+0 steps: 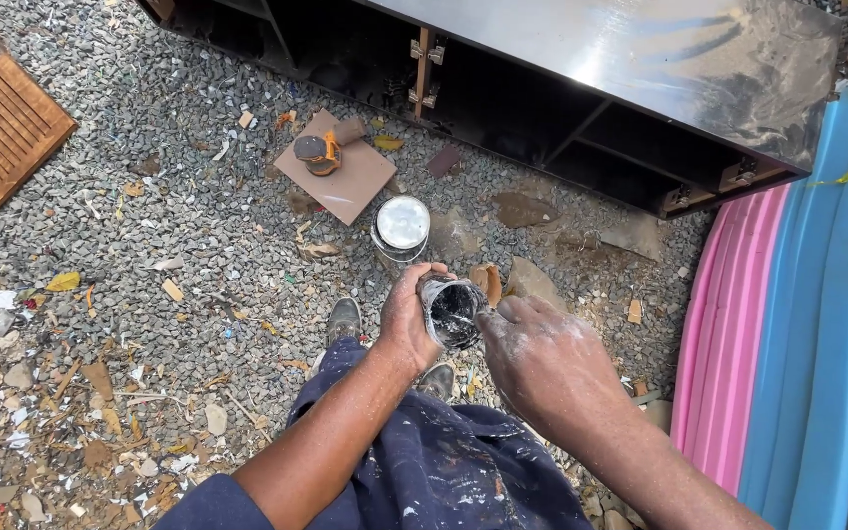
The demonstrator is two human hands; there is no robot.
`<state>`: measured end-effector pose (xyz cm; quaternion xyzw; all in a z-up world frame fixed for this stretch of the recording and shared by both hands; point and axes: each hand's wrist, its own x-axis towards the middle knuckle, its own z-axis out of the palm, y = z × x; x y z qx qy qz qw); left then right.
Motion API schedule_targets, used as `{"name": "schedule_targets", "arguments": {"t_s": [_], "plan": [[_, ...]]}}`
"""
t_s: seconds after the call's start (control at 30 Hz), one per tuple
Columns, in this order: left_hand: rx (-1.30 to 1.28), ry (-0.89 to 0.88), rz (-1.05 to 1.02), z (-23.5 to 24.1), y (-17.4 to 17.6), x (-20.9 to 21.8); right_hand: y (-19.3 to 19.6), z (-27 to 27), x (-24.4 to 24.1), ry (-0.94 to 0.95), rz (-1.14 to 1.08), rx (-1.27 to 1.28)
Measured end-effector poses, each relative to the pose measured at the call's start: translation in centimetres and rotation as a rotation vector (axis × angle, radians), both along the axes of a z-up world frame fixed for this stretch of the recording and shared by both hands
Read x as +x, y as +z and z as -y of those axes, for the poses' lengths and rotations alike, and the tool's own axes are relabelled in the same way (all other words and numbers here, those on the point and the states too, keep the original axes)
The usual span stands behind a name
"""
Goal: Refining the paint application on a black wooden cabinet using a small applicator and manual wiping to ensure even coverage.
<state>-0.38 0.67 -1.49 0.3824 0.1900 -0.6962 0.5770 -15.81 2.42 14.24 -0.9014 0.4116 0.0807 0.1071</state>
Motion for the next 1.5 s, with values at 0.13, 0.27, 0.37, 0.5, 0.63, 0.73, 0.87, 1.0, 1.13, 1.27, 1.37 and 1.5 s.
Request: {"name": "schedule_targets", "arguments": {"t_s": [0.13,0.27,0.37,0.5,0.63,0.73,0.87,1.0,1.13,1.27,1.37,1.5], "plan": [[-0.006,-0.049,0.019,-0.4,1.3,0.3,-1.2,-0.6,0.8,-0.024,0.048,-0.15],[0.043,-0.056,-0.001,0.0,-0.1,0.6,-3.3,-1.1,1.2,0.059,0.128,-0.022],[-0.034,0.085,-0.1,-0.7,-1.9,0.7,-0.1,-0.7,0.8,0.019,0.026,0.176],[-0.043,0.078,-0.04,-0.6,-2.4,0.3,0.4,-0.2,0.7,0.013,0.034,-0.041],[-0.148,0.153,-0.106,0.3,-0.9,0.2,-2.4,-1.6,1.8,-0.017,-0.039,-0.038],[-0.142,0.205,-0.139,0.7,0.1,0.4,-2.3,-3.0,3.0,-0.197,0.05,0.144],[-0.142,0.24,-0.131,0.1,0.5,0.2,-3.3,-2.8,3.6,-0.631,0.649,0.479],[-0.211,0.262,-0.122,0.0,0.2,0.3,-1.5,-2.7,3.4,-0.806,0.738,0.434],[-0.208,0.235,-0.101,0.5,-0.2,0.4,-3.8,-3.4,3.1,-0.323,0.194,0.037],[-0.11,0.25,-0.124,0.8,0.7,2.0,-2.1,-2.1,2.0,-0.151,-0.022,0.224],[-0.183,0.241,-0.062,0.1,1.2,2.1,1.0,-1.4,1.0,0.003,0.316,-0.269],[-0.194,0.237,-0.221,0.7,-2.6,1.8,1.5,-1.0,4.1,-0.272,0.011,0.094]]}}
